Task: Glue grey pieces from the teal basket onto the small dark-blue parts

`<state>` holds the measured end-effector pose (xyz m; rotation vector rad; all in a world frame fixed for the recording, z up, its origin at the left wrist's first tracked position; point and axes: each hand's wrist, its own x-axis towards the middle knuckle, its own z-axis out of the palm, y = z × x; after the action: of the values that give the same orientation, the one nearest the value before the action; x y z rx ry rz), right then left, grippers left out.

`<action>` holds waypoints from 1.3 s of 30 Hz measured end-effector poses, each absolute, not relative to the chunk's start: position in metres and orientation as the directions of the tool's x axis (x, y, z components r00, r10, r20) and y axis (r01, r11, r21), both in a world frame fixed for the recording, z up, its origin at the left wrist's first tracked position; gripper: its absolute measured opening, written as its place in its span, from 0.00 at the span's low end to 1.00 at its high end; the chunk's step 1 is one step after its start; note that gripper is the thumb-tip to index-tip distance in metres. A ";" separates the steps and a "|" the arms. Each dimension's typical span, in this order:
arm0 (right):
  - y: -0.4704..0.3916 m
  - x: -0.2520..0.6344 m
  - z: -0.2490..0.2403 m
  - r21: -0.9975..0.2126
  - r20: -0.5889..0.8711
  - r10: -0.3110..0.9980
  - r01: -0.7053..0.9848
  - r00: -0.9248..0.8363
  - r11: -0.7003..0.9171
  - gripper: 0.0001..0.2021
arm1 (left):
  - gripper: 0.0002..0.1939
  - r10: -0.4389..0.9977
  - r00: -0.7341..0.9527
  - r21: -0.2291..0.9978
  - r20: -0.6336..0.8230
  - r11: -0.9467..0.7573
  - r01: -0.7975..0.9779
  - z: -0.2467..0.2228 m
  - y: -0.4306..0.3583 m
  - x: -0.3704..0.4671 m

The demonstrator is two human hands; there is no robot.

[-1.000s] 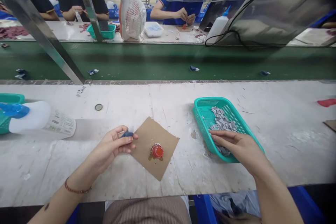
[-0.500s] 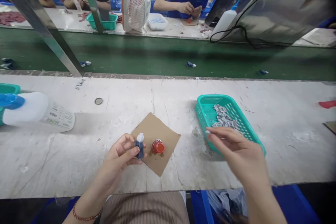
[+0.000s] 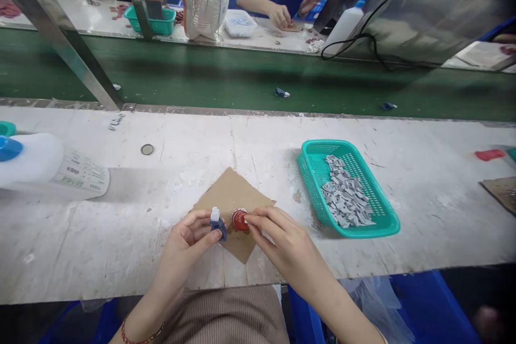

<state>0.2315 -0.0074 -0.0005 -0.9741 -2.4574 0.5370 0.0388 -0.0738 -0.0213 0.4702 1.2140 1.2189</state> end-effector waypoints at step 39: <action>-0.011 0.219 0.039 -0.901 0.077 0.864 0.337 -0.498 0.274 0.08 | 0.08 0.933 -0.216 0.873 -0.289 0.164 -0.460 -0.009 -0.067 0.068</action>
<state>0.2193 -0.0108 0.0393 -1.0769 -1.9735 1.1873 0.0679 -0.0671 -0.0094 0.5563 1.1607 1.4062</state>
